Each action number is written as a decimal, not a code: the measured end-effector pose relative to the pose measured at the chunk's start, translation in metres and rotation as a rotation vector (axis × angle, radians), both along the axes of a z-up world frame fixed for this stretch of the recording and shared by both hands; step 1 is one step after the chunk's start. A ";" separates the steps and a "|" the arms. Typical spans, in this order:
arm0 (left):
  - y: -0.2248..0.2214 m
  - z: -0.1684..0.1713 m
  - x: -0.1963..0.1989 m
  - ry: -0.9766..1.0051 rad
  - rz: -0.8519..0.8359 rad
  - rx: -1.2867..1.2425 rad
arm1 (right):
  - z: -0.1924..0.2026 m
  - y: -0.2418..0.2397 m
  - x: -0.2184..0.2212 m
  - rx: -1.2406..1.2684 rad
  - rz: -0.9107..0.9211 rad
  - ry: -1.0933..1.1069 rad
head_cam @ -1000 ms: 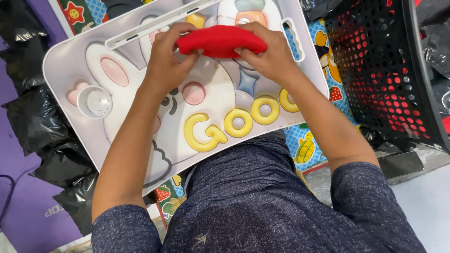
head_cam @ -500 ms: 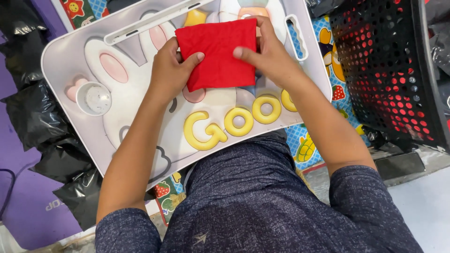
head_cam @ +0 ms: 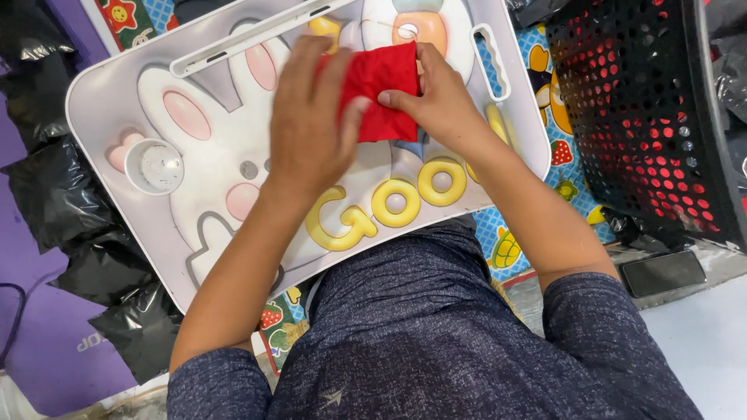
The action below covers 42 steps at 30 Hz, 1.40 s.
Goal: Trimming loose threads from a red fabric item using scissors and packaging items into shipping bags.
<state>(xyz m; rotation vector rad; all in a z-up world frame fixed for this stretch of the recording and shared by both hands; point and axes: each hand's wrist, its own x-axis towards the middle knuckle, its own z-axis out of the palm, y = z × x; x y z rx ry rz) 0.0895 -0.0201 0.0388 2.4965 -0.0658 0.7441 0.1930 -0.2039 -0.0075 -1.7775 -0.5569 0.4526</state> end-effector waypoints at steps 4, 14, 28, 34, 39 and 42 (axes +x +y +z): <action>0.000 -0.043 0.014 0.270 -0.167 0.257 | 0.005 -0.001 0.006 -0.121 -0.043 -0.049; -0.002 -0.052 0.012 0.164 -0.192 0.286 | 0.013 0.009 -0.006 -0.432 0.336 -0.953; -0.007 -0.057 0.015 0.393 -0.110 0.229 | -0.019 0.000 0.001 -0.586 0.255 -0.792; -0.010 -0.040 0.000 0.373 -0.059 0.341 | -0.031 0.002 0.006 -0.561 0.316 -0.800; -0.007 -0.046 -0.003 0.339 -0.066 0.382 | -0.032 -0.002 0.008 -0.525 0.346 -0.777; -0.001 -0.055 -0.003 0.500 -0.114 0.372 | -0.037 -0.010 0.010 -0.563 0.370 -0.767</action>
